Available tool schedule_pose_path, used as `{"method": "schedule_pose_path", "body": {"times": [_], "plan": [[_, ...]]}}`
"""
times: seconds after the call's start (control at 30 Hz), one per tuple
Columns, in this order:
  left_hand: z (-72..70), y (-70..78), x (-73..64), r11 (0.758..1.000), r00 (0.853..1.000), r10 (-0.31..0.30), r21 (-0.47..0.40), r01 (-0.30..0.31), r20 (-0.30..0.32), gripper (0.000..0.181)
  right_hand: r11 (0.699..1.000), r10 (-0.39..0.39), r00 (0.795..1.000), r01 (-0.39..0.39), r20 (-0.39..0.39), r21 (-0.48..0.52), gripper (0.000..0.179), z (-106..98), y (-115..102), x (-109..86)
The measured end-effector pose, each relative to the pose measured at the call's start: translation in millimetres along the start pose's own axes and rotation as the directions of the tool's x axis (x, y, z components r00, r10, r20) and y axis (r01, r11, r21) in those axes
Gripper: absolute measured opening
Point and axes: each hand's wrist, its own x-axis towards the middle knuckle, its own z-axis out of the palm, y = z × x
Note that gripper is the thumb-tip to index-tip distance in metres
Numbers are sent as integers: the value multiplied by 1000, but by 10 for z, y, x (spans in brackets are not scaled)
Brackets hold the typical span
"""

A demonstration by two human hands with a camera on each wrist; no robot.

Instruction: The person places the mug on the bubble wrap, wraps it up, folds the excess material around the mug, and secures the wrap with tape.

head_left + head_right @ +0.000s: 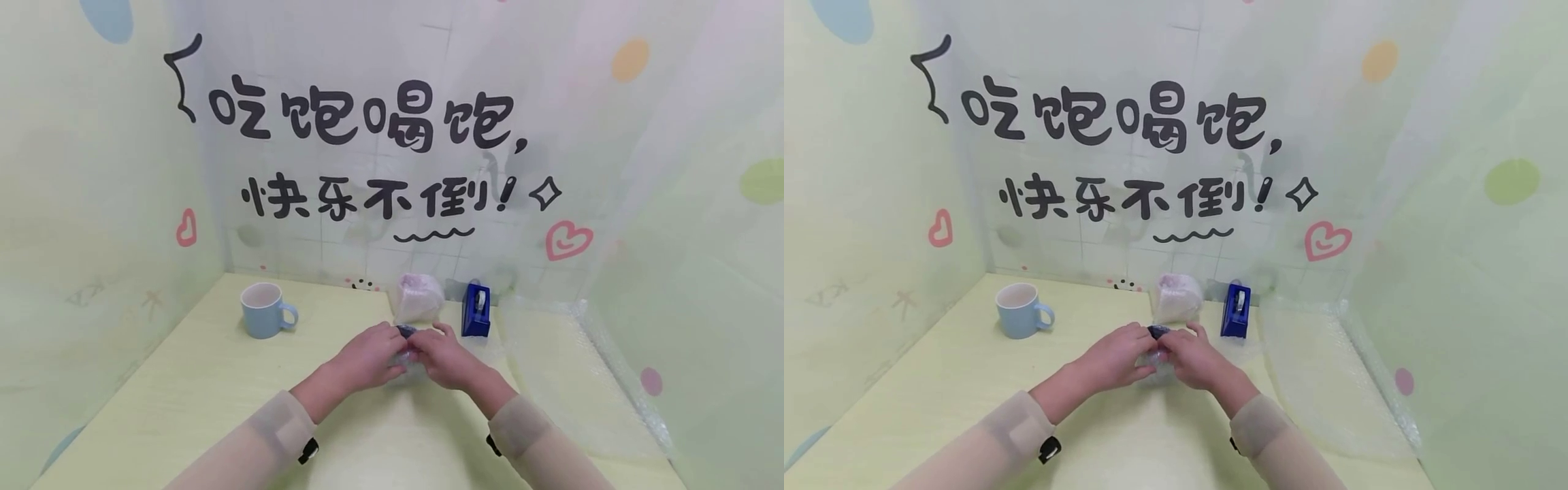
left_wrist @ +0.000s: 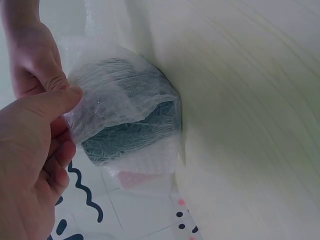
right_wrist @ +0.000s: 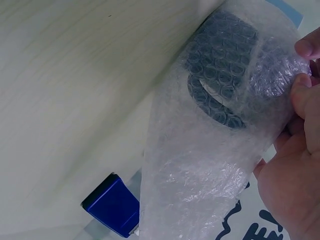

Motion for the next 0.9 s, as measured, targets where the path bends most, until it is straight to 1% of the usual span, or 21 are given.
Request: {"method": "schedule_pose_path", "body": {"times": [0.1, 0.2, 0.27, 0.33, 0.43, 0.53, 0.6, 0.7, 0.83, 0.9], "plan": [[18, 7, -8, 997, 1000, -24, -68, 24, 8, 29, 1000, 0, 1000, 0, -3, -11, 17, 11, -11, -24], [34, -5, -12, 993, 999, -36, -109, 36, 8, 27, 1000, -15, 1000, 14, -1, -23, 16, -3, -16, -38], [41, -16, -7, 994, 1000, -20, -104, 20, 3, 22, 999, -33, 999, 33, 1, -28, 19, -40, -4, -47], [40, -25, 1, 997, 1000, 4, -76, -3, 12, 18, 999, -40, 999, 40, -2, -32, 25, -105, 20, -63], [30, -26, 12, 999, 999, 39, -35, -38, 30, 14, 998, -11, 1000, 10, -8, -62, 29, -240, 79, -81], [3, -18, 8, 999, 997, 33, -37, -31, 64, 15, 995, 64, 996, -60, 54, -85, 35, -372, 132, -74], [-20, -20, 7, 999, 997, 32, -45, -28, 77, 16, 993, 105, 986, -96, 128, -73, 42, -438, 154, -51], [-49, -39, 15, 998, 996, 34, -52, -29, 88, 17, 993, 119, 970, -113, 213, -37, 50, -498, 160, -12], [-65, -83, 38, 999, 995, 33, -42, -29, 99, 13, 992, 126, 956, -126, 264, -18, 57, -550, 142, 4], [-67, -106, 45, 999, 994, 28, -33, -25, 109, 11, 988, 146, 943, -151, 299, -6, 61, -574, 130, -9]]}}
